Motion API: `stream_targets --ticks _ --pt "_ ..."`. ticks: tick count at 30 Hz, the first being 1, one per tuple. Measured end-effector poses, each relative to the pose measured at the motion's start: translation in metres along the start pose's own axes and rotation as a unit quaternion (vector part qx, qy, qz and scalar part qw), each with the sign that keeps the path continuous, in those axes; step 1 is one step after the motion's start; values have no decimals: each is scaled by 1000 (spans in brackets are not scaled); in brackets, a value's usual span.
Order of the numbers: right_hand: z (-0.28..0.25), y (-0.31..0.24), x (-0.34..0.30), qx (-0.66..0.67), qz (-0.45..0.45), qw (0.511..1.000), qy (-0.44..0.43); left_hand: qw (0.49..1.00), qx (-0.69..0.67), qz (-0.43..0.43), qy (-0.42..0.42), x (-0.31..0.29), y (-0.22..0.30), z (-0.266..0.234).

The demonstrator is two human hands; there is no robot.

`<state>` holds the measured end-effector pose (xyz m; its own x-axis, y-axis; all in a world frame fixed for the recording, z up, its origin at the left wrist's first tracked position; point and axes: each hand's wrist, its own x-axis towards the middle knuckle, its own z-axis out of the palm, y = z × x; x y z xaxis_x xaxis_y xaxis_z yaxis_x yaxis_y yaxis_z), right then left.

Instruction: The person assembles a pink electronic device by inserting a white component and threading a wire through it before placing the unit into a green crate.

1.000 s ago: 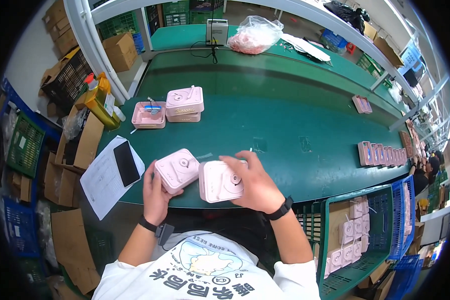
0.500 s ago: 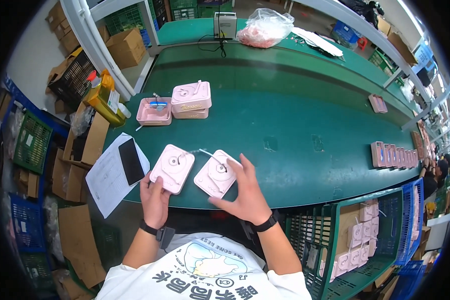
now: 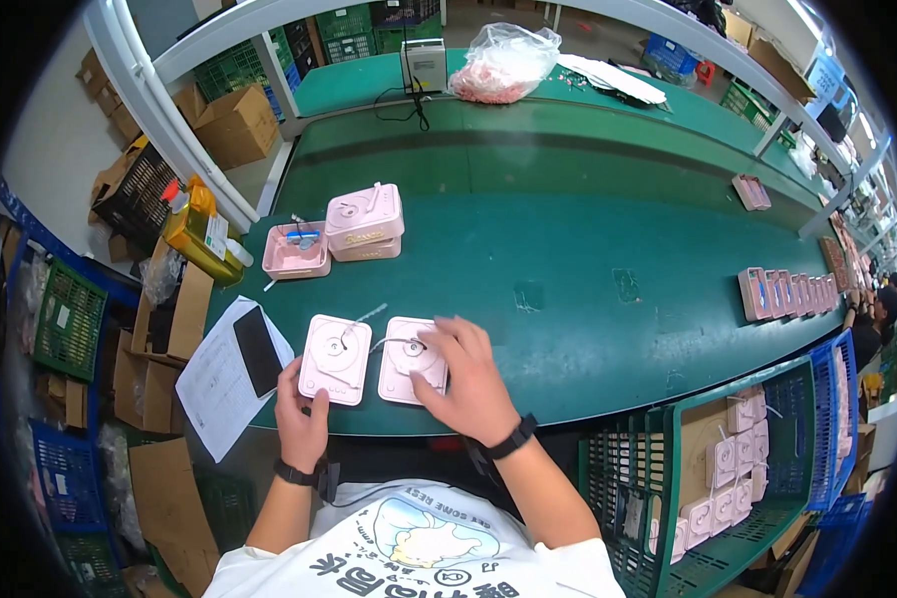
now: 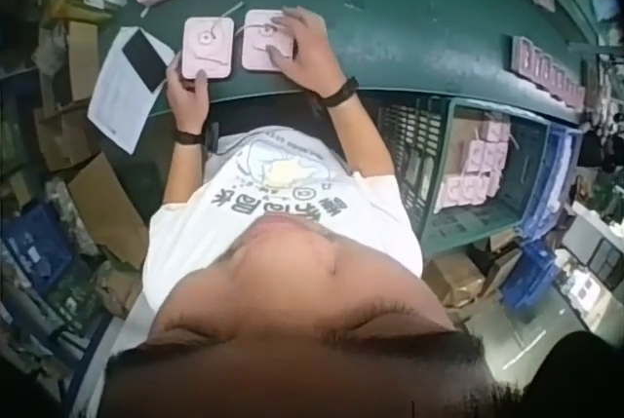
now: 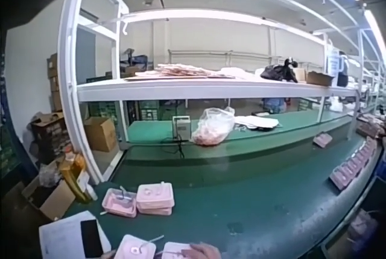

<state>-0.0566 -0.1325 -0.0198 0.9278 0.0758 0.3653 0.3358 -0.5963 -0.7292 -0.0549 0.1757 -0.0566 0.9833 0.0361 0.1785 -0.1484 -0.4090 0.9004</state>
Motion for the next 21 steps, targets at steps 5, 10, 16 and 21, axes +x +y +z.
stream_targets --ticks 5,10,16,21 --pt "12 6 29 4 108 994 -12 1000 -12 5 -7 0 -3 1" --pt "27 16 17 125 171 975 70 1000 -21 -5 -16 -5 -1 -2" --pt "32 10 27 -44 42 994 87 1000 22 8 0 -1 1 1" --pt "37 17 25 89 105 985 102 999 7 -1 -33 -1 0 -3"
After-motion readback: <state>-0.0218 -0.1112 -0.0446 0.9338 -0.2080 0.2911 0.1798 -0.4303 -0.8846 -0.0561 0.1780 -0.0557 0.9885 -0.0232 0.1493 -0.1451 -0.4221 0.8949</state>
